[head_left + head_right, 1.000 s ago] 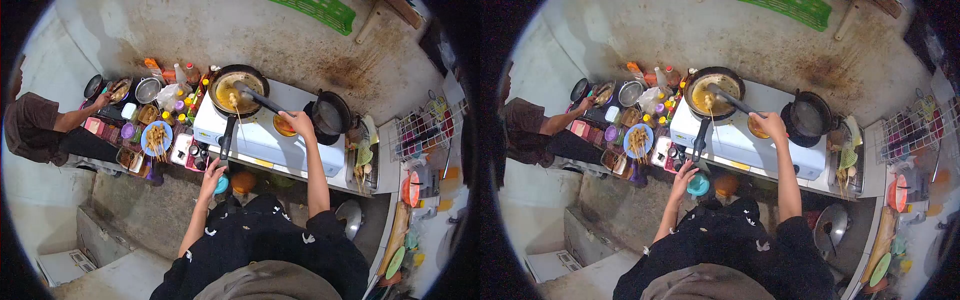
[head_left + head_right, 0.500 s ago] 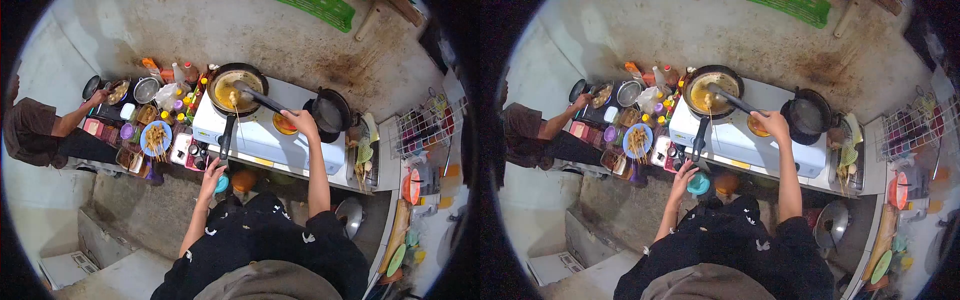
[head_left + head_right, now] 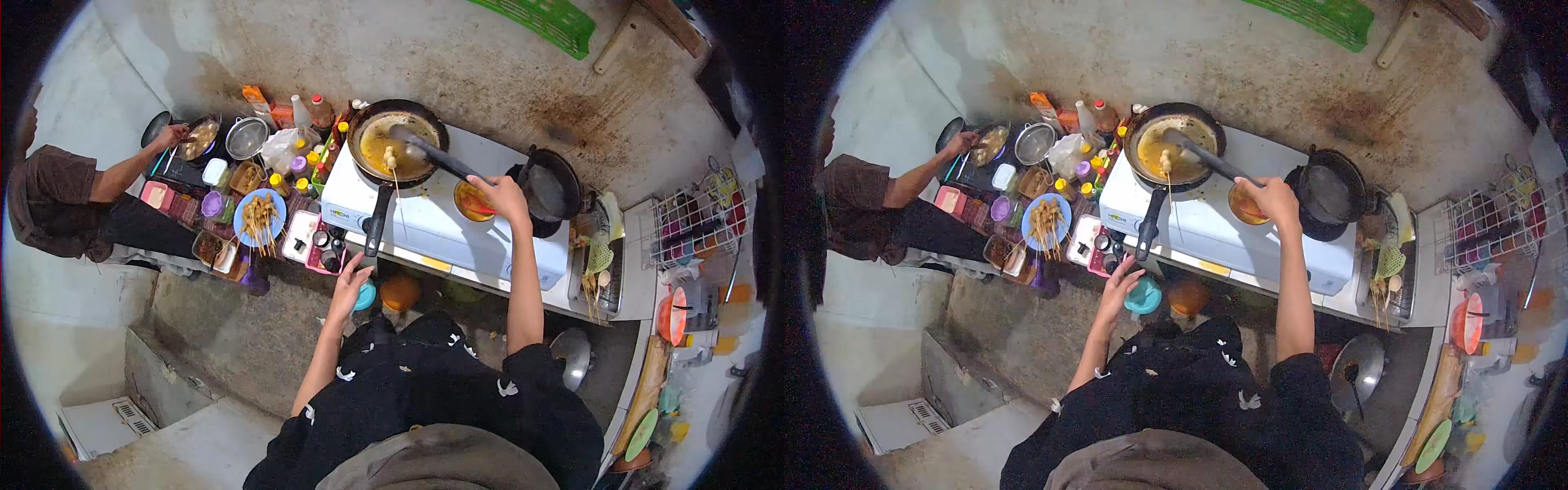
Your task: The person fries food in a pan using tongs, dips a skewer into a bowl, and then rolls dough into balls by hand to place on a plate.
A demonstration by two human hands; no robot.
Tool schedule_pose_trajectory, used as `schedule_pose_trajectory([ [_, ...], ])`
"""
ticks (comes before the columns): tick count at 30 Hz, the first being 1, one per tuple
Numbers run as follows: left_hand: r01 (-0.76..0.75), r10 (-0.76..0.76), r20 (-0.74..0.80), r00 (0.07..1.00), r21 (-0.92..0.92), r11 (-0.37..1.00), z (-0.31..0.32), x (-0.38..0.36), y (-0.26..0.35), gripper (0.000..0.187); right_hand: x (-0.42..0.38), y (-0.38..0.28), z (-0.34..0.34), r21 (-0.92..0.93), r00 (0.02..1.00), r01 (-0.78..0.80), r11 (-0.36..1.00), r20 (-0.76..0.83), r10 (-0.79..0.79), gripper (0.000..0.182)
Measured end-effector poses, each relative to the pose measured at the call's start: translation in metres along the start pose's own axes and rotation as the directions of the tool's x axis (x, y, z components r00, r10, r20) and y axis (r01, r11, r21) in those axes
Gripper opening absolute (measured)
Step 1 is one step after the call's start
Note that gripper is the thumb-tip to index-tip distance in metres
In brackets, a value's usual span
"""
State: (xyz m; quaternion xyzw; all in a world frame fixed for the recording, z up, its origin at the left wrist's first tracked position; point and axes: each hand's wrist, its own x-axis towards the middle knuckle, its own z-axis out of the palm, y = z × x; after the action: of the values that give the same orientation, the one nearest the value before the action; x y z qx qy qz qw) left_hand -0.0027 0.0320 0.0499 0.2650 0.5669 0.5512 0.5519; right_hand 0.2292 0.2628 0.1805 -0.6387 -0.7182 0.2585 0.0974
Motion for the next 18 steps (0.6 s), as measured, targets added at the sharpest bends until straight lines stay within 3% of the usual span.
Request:
schedule_pose_trajectory([
  [2,0.004,-0.004,-0.017,1.000,0.003,1.000,0.002,-0.002,0.003,0.052,-0.001,-0.001,-0.002,-0.085,0.997,-0.012,0.996,-0.075,0.005,0.053],
  [5,-0.020,0.021,0.030,0.999,-0.017,1.000,-0.005,0.003,-0.010,0.050,-0.001,0.000,-0.004,-0.096,1.000,0.012,0.995,-0.008,-0.013,0.053],
  [9,-0.010,0.010,0.003,1.000,-0.013,1.000,-0.002,-0.002,-0.004,0.048,0.002,0.006,-0.001,-0.030,0.999,0.010,0.999,-0.033,-0.011,0.054],
  [12,0.000,0.000,0.011,1.000,0.013,1.000,-0.002,-0.002,-0.003,0.048,0.005,0.009,-0.002,-0.107,0.998,0.026,0.994,-0.059,-0.033,0.056],
  [14,0.004,-0.004,-0.005,1.000,0.009,1.000,-0.001,-0.003,-0.002,0.048,0.012,0.015,-0.002,0.068,0.996,-0.023,0.997,0.092,0.017,0.057],
  [15,0.004,-0.004,-0.005,1.000,0.009,1.000,-0.002,-0.004,-0.001,0.048,0.013,0.017,0.001,0.069,0.996,-0.023,0.997,0.093,0.017,0.057],
  [17,0.016,-0.016,0.010,1.000,0.005,1.000,-0.002,-0.004,-0.001,0.048,0.012,0.021,0.005,-0.088,0.992,0.052,0.995,-0.112,-0.061,0.059],
  [18,0.016,-0.016,0.014,1.000,0.008,1.000,-0.002,-0.005,0.000,0.048,0.009,0.018,0.004,-0.086,0.992,0.049,0.995,-0.114,-0.058,0.059],
])
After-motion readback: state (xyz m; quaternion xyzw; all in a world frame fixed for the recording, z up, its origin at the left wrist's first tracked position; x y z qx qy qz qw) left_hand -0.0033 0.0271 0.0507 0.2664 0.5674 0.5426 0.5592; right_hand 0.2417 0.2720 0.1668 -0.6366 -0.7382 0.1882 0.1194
